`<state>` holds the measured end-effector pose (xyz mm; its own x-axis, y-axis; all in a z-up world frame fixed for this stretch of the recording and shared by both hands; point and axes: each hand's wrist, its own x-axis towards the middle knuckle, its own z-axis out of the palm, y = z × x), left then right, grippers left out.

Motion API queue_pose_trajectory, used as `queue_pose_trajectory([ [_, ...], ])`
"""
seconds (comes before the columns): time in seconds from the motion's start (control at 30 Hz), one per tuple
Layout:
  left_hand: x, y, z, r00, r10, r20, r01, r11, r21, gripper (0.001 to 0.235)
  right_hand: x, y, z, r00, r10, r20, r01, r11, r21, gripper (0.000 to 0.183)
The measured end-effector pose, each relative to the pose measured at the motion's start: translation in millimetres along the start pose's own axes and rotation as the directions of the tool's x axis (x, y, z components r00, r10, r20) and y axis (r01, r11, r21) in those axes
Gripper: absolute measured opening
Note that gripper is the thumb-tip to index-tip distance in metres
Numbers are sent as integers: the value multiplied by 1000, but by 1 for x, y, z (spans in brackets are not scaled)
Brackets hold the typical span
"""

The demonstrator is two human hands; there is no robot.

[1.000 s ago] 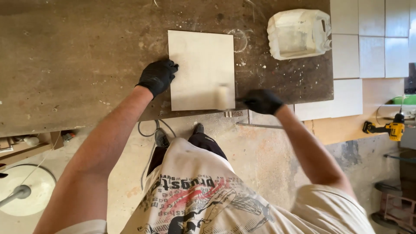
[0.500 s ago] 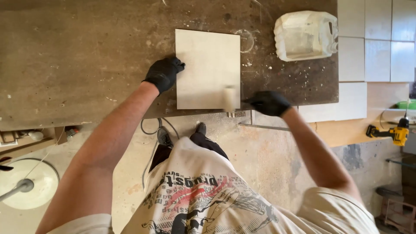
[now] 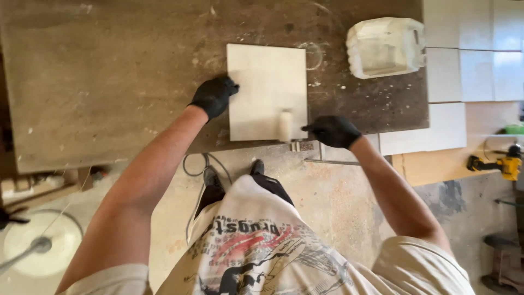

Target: Painting a small wooden board with white paint using a hand roller on a workbench.

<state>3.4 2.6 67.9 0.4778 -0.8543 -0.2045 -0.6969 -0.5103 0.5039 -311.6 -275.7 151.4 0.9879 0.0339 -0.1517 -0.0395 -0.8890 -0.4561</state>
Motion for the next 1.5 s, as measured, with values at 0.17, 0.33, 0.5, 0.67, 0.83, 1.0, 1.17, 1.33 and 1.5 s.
queue_pose_trajectory([
  [0.17,17,-24,29,978,195,72,-206,950,235,44,-87,-15,-28,892,354,-280,-236,895,379,20],
  [0.33,16,9,13,995,96,39,-103,920,377,40,-126,-15,-12,657,637,-404,-430,756,494,31],
  [0.5,66,142,17,999,-34,40,38,993,-108,52,-149,17,-63,491,812,-317,-553,571,607,43],
  [0.67,199,265,52,984,-131,121,175,842,-510,79,-157,95,-156,478,845,-241,-697,532,482,37],
  [0.83,278,340,55,938,-310,154,326,641,-695,105,-139,192,-216,628,687,-366,-576,726,376,27],
  [1.0,260,362,76,923,-355,147,239,232,-943,80,-82,318,-153,805,186,-564,-142,982,121,38],
  [1.17,275,375,73,922,-386,39,277,584,-763,89,-26,329,-154,770,532,-352,-572,820,-12,37],
  [1.33,301,353,100,948,-312,-70,156,644,-749,83,-14,404,-106,796,456,-399,-538,834,-121,33],
  [1.5,291,361,94,934,-353,-52,157,539,-827,83,-32,390,-146,800,538,-267,-568,822,-44,34],
])
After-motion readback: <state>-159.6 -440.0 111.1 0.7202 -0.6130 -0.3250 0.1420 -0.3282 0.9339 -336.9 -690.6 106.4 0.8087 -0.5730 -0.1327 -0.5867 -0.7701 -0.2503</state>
